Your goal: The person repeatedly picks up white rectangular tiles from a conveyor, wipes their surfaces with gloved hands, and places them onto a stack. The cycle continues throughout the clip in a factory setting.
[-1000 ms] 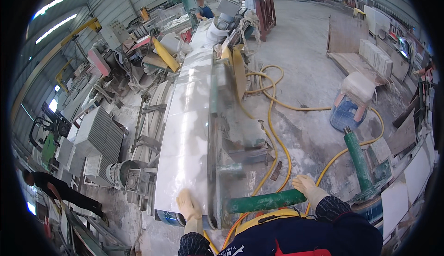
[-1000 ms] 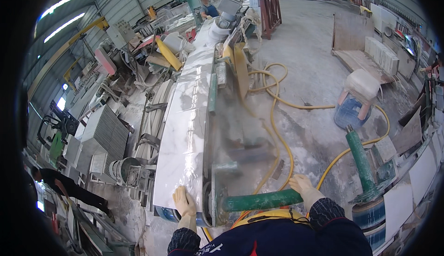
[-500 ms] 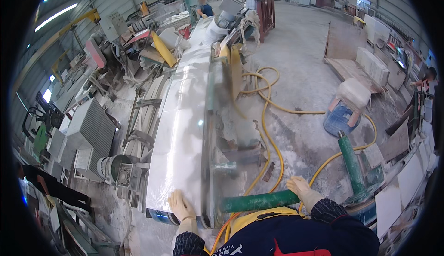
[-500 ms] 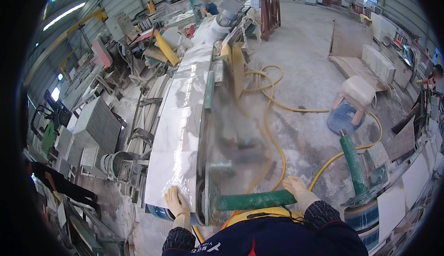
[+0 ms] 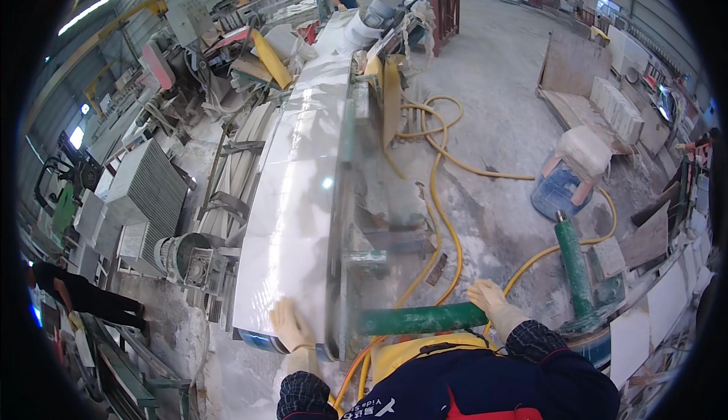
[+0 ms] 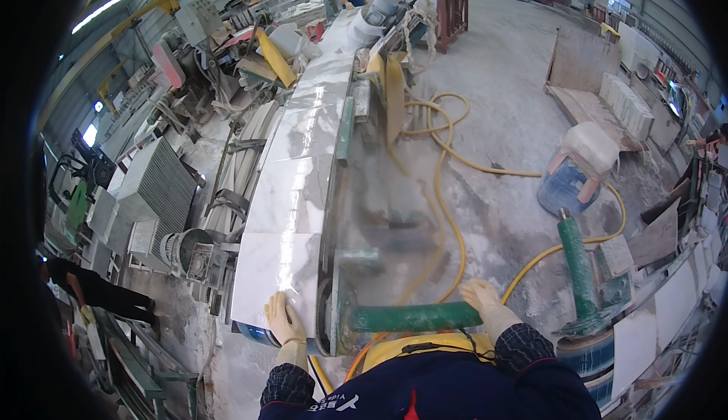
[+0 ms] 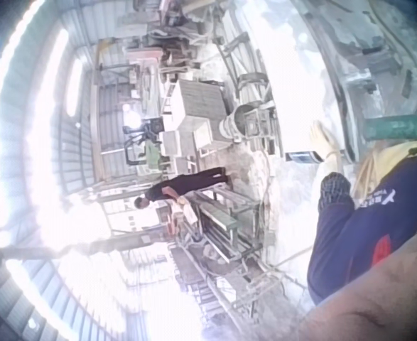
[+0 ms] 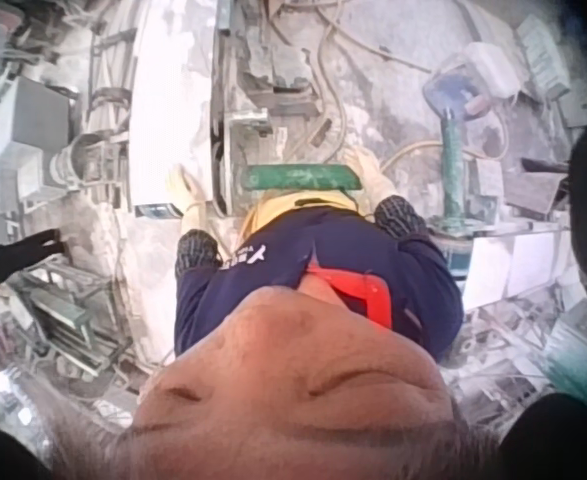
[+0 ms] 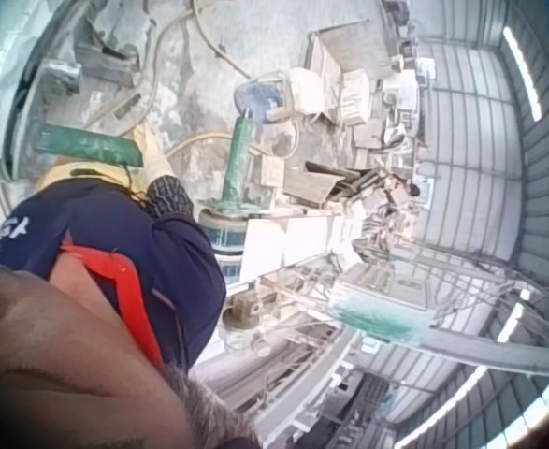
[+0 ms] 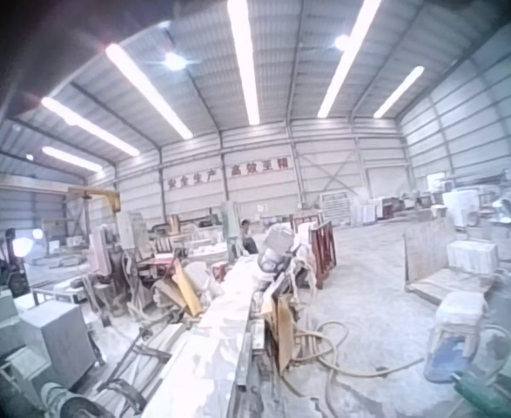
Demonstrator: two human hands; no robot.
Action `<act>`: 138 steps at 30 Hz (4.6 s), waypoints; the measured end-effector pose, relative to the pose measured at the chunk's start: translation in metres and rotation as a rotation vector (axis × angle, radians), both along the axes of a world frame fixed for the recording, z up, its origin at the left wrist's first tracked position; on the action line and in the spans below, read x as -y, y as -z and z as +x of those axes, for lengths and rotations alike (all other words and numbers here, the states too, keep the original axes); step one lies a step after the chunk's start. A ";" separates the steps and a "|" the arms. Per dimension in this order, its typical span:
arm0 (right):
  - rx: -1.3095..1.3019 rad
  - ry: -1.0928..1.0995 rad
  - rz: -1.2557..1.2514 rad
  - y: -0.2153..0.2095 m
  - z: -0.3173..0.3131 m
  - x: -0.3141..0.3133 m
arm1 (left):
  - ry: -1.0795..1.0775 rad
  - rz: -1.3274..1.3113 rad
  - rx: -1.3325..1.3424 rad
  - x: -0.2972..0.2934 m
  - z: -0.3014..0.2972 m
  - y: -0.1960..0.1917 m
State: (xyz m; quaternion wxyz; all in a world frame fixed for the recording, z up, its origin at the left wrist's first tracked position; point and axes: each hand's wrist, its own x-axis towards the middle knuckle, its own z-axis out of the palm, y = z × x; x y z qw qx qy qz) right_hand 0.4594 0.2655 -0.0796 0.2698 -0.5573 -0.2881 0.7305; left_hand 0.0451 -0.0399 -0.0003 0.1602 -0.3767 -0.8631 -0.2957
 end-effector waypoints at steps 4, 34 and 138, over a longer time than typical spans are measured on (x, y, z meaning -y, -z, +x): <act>0.021 0.002 0.019 0.001 0.000 0.002 | -0.003 -0.005 -0.007 0.002 0.001 0.000; 0.047 -0.213 -0.006 -0.004 -0.002 -0.018 | -0.139 -0.003 0.039 0.013 -0.011 0.002; -0.559 1.374 0.199 -0.064 0.313 0.286 | 1.323 -1.085 1.596 -0.235 0.614 -0.038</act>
